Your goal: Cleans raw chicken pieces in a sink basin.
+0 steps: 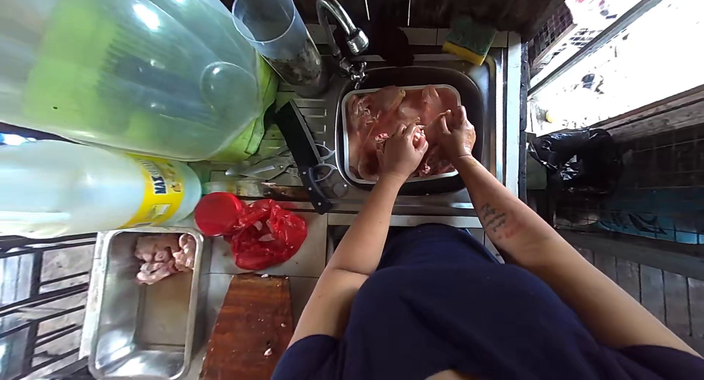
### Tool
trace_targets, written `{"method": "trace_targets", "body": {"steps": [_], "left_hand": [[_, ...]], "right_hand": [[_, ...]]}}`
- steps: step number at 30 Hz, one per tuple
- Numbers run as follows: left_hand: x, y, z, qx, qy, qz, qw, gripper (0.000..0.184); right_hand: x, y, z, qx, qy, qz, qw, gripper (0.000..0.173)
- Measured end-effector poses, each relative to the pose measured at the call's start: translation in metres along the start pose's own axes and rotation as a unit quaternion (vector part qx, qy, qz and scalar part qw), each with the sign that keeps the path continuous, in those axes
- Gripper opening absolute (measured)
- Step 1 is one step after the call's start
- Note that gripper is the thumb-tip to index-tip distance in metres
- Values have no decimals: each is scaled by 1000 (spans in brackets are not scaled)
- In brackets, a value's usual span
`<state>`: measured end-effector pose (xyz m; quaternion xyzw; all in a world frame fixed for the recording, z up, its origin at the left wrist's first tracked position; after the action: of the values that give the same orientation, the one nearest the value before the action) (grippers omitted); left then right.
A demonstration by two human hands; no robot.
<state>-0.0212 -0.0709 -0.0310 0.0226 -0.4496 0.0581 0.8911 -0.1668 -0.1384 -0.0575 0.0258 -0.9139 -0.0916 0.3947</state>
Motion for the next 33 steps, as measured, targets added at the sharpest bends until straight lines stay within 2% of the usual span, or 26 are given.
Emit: {"method": "trace_targets", "body": {"steps": [3, 7, 8, 13, 17, 22, 27, 29, 33], "left_hand": [[-1, 1, 3, -52, 18, 24, 998, 29], [-2, 0, 12, -77, -30, -45, 996, 30], [-1, -2, 14, -70, -45, -69, 994, 31], [-2, -6, 11, -80, -44, -153, 984, 34], [2, -8, 13, -75, -52, -204, 975, 50], [-3, 5, 14, -67, -43, -126, 989, 33], [16, 8, 21, -60, -15, -143, 988, 36], [18, 11, 25, -67, -2, -132, 989, 33], [16, 17, 22, -62, 29, -118, 991, 30]], "right_hand": [[2, 3, -1, 27, -22, 5, 999, 58], [0, 12, -16, 193, 102, 27, 975, 37], [1, 16, -23, 201, 125, 14, 971, 31], [1, 19, -32, 96, 121, -96, 983, 47], [-2, 9, -26, 40, 122, -106, 986, 53], [2, 14, -22, 16, 136, -95, 986, 56], [7, 23, -49, -1, 163, -112, 980, 53], [6, 24, -47, 0, 188, -108, 976, 53], [-5, 21, -37, 17, 147, -91, 985, 55]]}}
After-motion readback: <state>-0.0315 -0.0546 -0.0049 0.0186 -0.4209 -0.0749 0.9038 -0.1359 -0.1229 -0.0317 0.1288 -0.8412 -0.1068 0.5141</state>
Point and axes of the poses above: each hand's wrist, its own y-axis away from the middle knuckle, its own x-axis out of the back of the hand, z = x × y, the point moved 5 cm from there along -y, towards the middle knuckle, and after that the axes turned 1 degree about z, right-handed, at the moved point
